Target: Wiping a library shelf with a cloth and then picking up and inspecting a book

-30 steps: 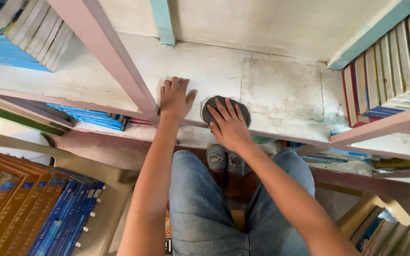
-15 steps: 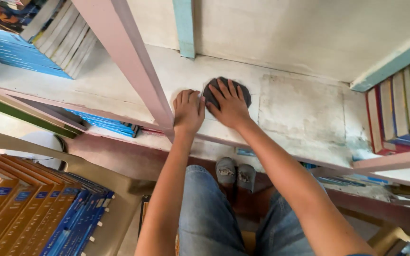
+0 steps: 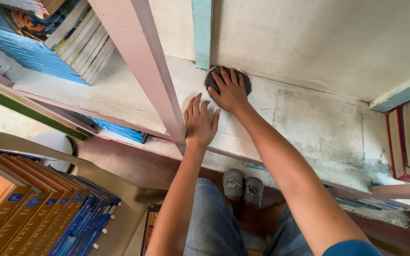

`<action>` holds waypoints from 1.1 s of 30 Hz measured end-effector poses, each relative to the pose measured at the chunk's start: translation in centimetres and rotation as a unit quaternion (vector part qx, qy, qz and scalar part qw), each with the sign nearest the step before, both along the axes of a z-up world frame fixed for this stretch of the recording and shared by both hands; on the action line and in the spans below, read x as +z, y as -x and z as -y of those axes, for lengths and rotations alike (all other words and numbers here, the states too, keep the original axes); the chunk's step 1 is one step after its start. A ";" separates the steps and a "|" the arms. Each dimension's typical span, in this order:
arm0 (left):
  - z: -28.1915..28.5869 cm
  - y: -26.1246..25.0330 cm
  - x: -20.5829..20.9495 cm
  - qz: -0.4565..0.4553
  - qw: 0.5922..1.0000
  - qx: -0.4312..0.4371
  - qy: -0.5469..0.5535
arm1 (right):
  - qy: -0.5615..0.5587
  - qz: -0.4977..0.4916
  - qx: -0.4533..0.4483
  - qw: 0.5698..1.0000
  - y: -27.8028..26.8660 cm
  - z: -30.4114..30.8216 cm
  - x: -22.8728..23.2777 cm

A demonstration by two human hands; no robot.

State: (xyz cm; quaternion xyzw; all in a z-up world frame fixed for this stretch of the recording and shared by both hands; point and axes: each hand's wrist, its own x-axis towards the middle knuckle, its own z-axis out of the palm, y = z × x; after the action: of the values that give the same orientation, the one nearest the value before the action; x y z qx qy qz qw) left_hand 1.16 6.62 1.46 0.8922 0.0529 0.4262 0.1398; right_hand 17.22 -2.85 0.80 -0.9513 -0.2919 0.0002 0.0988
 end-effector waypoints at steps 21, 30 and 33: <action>-0.5 -0.8 -1.7 -0.125 0.991 -0.023 0.038 | -0.030 0.043 0.124 0.991 17.5 6.6 2.0; -0.1 -0.2 -0.8 -0.178 0.982 -0.032 0.045 | 0.009 0.027 0.044 0.999 10.0 4.1 1.7; -0.1 -0.3 -0.9 -0.165 0.986 -0.023 0.023 | 0.000 0.028 0.014 1.000 6.9 3.9 1.3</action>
State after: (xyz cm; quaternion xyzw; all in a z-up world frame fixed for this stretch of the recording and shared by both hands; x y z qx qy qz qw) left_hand 1.49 6.68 0.54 0.9479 0.0648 0.2683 0.1589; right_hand 10.30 -6.76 2.09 -0.9468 -0.3078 -0.0250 0.0904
